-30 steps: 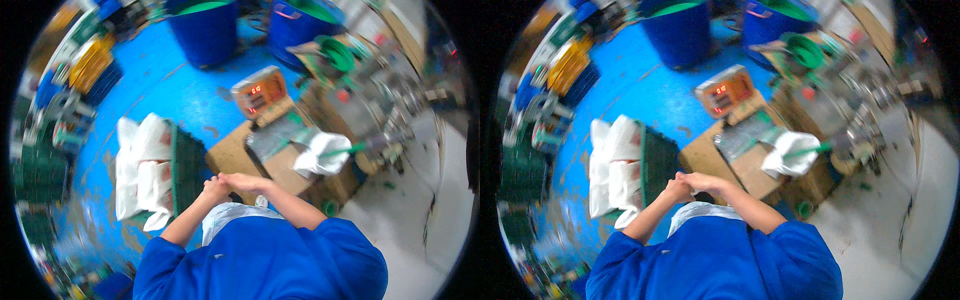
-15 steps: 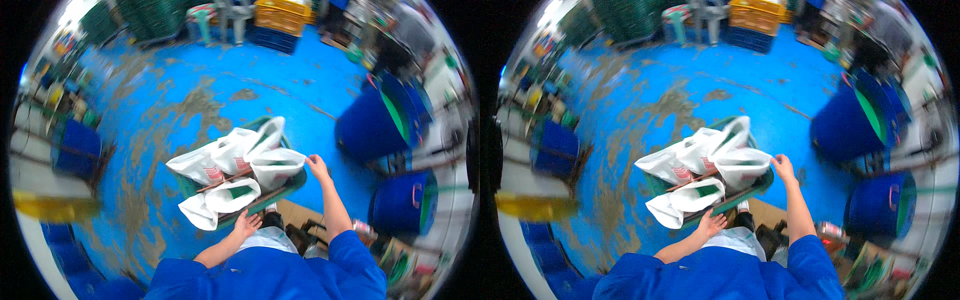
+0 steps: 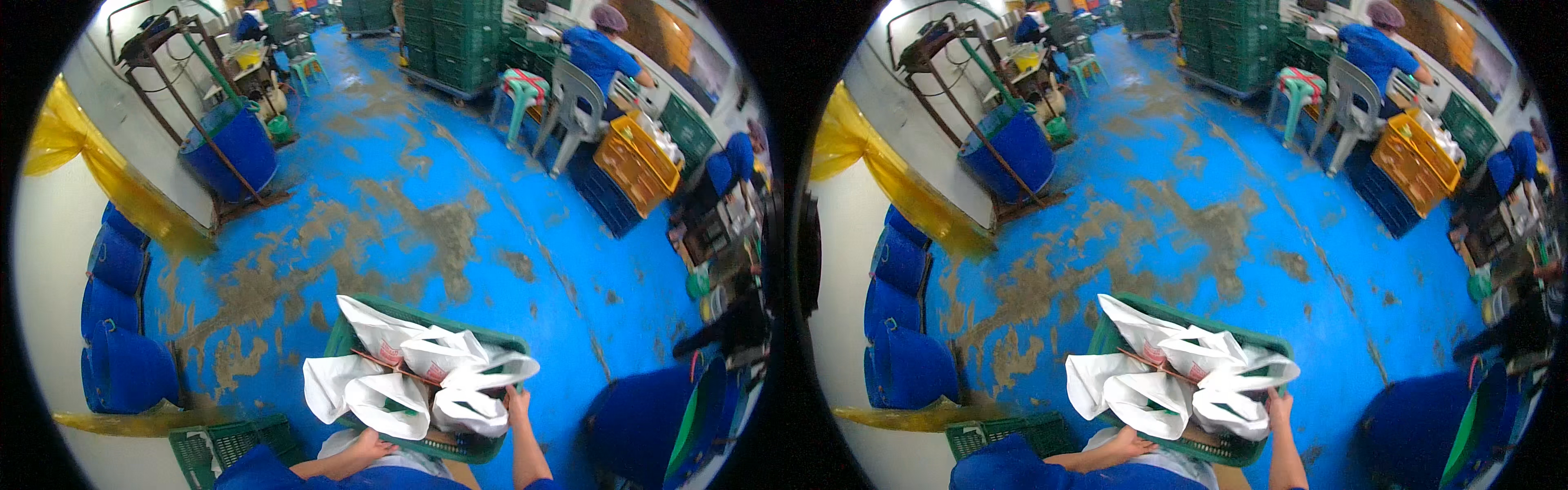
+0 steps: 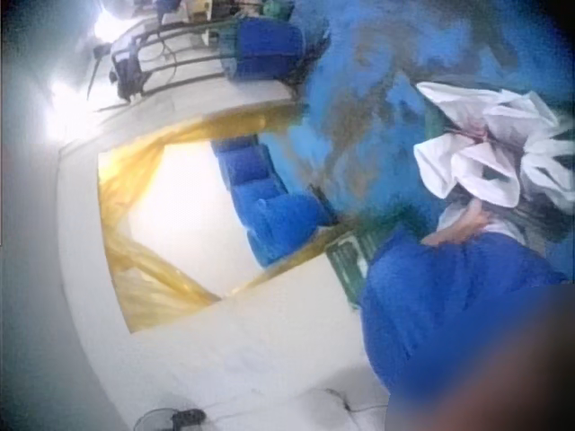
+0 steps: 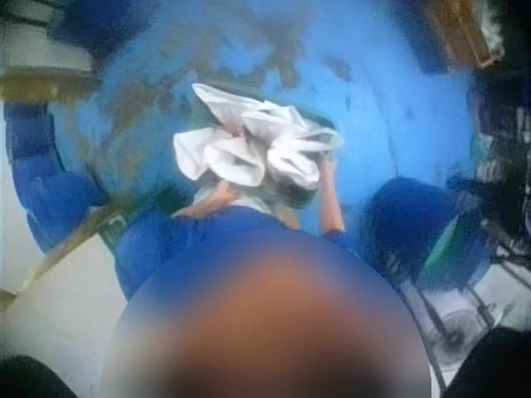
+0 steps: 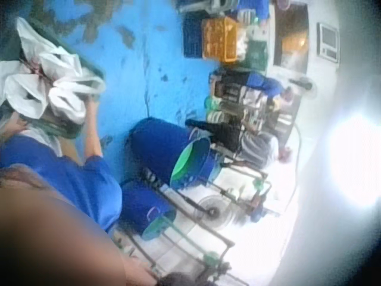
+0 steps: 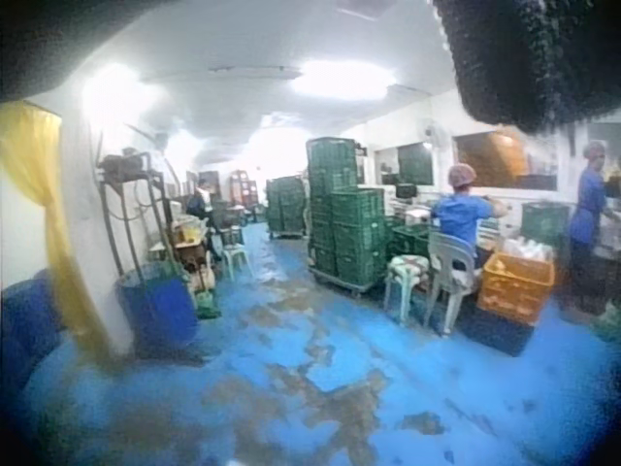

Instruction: The person scoops green powder from a large blue barrel into white paper bags using a green scoop, places each filled bag into a green crate, and repeats the process. The person also moves the crate and handles the bags to organize them.

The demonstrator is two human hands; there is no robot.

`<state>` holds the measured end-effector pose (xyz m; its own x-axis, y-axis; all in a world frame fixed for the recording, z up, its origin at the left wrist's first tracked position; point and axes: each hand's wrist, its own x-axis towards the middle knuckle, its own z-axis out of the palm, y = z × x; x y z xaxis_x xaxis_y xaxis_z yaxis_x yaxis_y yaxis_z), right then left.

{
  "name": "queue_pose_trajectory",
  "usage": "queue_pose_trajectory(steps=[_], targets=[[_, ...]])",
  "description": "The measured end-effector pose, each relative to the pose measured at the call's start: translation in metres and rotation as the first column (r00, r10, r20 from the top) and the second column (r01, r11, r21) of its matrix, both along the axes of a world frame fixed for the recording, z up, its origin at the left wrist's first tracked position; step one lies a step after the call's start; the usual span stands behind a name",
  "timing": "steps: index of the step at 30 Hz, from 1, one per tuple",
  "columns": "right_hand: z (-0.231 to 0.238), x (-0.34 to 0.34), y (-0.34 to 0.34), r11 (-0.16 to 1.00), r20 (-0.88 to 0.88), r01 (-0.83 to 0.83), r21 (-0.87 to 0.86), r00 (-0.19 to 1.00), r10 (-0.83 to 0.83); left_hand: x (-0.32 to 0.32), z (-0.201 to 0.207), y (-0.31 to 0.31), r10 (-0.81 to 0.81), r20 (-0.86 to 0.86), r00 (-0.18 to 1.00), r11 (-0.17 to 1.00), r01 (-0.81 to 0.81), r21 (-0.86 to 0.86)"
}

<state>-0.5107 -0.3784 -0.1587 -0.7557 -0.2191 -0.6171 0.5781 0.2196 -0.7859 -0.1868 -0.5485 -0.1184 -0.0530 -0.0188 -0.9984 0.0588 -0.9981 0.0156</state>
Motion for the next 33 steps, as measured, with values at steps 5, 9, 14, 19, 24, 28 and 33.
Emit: queue_pose_trajectory(steps=[5, 9, 14, 19, 24, 28, 33], targets=[[-0.009, -0.015, -0.085, 0.979, 0.076, 0.192, -0.070, 0.980, -0.187, -0.040, -0.014, -0.121, -0.256, 0.071, 0.964, 0.861, 0.261, -0.436], [-0.012, -0.038, -0.193, 0.949, 0.083, 0.287, -0.130, 0.957, -0.278, -0.098, -0.033, -0.250, -0.234, 0.269, 0.934, 0.688, 0.354, -0.634], [-0.019, -0.072, -0.364, 0.880, 0.146, 0.446, -0.163, 0.893, -0.426, -0.178, -0.043, -0.464, -0.359, 0.368, 0.858, 0.503, 0.510, -0.698], [-0.029, -0.114, -0.567, 0.802, 0.161, 0.543, -0.250, 0.840, -0.519, -0.246, -0.021, -0.656, -0.403, 0.414, 0.816, 0.219, 0.525, -0.822], [-0.021, -0.185, -0.780, 0.735, 0.195, 0.671, -0.101, 0.738, -0.646, -0.343, -0.003, -0.681, -0.116, 0.409, 0.905, 0.393, 0.420, -0.818], [-0.014, -0.265, -0.954, 0.750, 0.126, 0.660, -0.048, 0.749, -0.651, -0.450, -0.030, -0.822, 0.169, 0.374, 0.912, 0.338, 0.303, -0.891], [-0.007, -0.394, -1.157, 0.888, 0.137, 0.395, -0.237, 0.918, -0.372, -0.583, -0.024, -1.045, 0.253, 0.434, 0.865, 0.244, 0.377, -0.893]])
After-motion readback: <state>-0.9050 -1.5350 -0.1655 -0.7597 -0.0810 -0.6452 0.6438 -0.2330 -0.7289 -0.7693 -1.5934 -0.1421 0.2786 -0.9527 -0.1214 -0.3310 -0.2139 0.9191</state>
